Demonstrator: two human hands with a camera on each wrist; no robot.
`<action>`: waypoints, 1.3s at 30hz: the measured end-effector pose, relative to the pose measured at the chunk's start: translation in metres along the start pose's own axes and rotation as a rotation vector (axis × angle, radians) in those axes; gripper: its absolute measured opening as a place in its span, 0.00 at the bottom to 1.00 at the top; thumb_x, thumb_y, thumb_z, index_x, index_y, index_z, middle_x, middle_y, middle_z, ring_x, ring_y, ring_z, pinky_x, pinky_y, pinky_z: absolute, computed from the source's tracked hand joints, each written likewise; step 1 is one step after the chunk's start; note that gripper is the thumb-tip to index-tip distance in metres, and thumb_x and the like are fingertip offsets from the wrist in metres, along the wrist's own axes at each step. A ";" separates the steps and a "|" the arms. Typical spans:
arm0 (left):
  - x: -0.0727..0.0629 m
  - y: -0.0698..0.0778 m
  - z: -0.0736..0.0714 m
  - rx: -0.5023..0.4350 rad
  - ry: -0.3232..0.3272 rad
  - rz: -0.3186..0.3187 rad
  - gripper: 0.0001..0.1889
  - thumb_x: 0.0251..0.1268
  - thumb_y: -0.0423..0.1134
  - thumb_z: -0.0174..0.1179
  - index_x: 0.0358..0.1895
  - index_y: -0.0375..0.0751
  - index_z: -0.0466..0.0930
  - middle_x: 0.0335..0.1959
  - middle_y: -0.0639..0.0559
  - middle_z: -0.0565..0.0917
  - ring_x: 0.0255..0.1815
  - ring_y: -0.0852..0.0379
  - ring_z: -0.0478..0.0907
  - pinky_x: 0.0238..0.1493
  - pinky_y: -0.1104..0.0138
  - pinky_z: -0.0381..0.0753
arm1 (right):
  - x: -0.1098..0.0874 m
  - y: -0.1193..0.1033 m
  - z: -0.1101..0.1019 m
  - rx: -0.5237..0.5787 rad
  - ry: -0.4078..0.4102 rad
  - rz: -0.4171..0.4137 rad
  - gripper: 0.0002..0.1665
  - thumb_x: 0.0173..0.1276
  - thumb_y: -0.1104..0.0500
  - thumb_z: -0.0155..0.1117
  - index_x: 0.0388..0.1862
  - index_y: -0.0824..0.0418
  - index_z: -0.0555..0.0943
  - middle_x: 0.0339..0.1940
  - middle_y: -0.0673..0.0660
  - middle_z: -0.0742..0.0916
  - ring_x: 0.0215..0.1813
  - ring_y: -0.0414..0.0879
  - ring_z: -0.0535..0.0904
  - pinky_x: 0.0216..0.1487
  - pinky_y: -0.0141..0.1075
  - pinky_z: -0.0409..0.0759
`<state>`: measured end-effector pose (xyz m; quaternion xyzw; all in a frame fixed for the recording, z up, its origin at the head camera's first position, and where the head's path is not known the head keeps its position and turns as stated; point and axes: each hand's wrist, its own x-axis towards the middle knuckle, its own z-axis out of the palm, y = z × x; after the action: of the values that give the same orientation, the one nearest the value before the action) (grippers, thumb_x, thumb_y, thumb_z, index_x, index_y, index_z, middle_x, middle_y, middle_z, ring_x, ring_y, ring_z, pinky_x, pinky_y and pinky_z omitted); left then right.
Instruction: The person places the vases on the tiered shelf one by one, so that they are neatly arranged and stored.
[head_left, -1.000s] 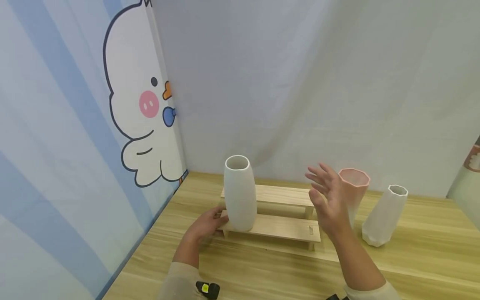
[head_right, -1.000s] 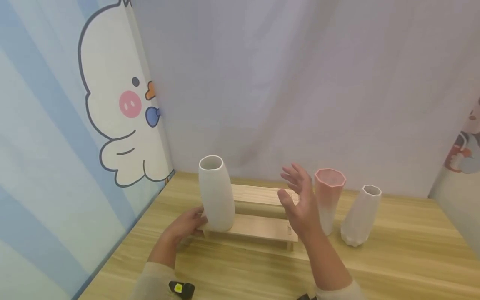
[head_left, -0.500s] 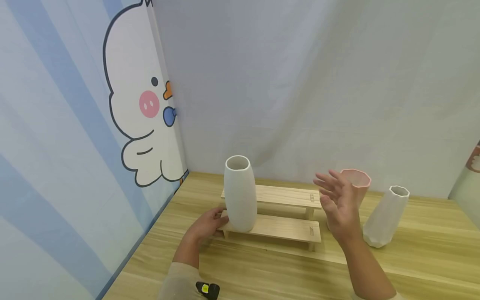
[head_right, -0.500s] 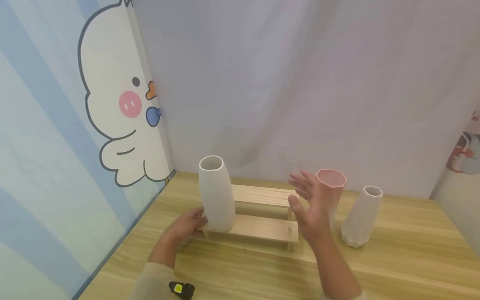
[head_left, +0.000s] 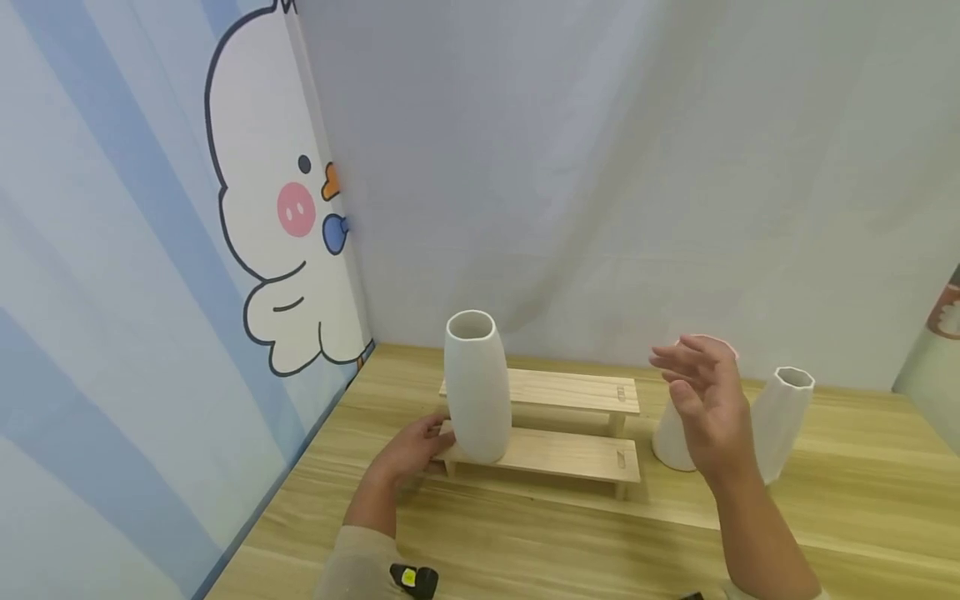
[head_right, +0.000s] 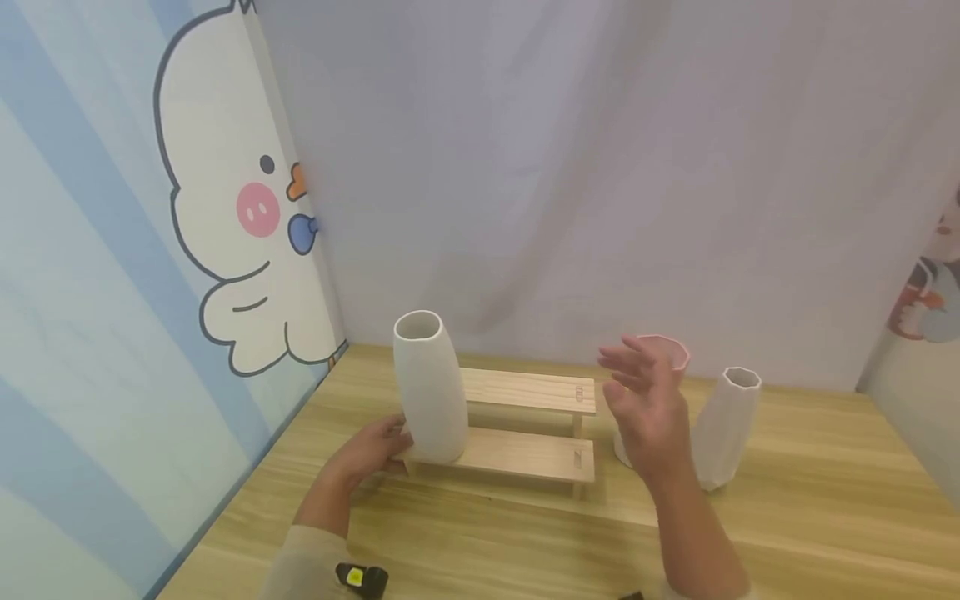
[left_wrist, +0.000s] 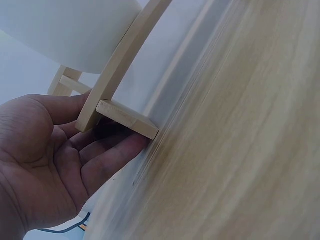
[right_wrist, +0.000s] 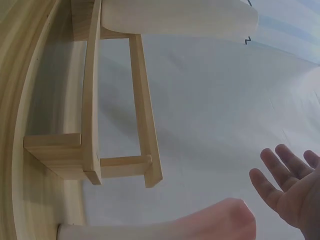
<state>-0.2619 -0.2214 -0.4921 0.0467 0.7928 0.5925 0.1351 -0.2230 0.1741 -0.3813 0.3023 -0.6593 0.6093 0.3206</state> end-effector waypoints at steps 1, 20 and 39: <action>0.000 0.000 0.000 -0.003 0.005 -0.004 0.30 0.73 0.47 0.57 0.73 0.42 0.63 0.72 0.34 0.65 0.62 0.42 0.76 0.50 0.53 0.84 | 0.001 0.000 -0.002 0.024 0.004 -0.001 0.26 0.71 0.70 0.50 0.66 0.75 0.63 0.55 0.60 0.84 0.56 0.45 0.81 0.56 0.29 0.78; -0.002 0.000 -0.002 0.005 0.006 -0.009 0.33 0.72 0.49 0.58 0.74 0.39 0.61 0.74 0.32 0.62 0.62 0.40 0.76 0.50 0.53 0.84 | 0.009 -0.005 -0.050 0.172 0.097 -0.110 0.22 0.69 0.73 0.50 0.61 0.80 0.66 0.48 0.61 0.87 0.51 0.47 0.83 0.54 0.30 0.78; -0.005 0.002 0.000 -0.021 0.011 -0.003 0.31 0.74 0.45 0.56 0.74 0.37 0.60 0.72 0.31 0.65 0.60 0.41 0.78 0.50 0.52 0.84 | 0.010 -0.009 -0.086 0.193 0.290 -0.087 0.23 0.68 0.72 0.54 0.61 0.76 0.68 0.46 0.61 0.87 0.49 0.47 0.84 0.53 0.30 0.77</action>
<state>-0.2579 -0.2222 -0.4890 0.0410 0.7873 0.6009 0.1321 -0.2174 0.2590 -0.3640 0.2688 -0.5310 0.6923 0.4080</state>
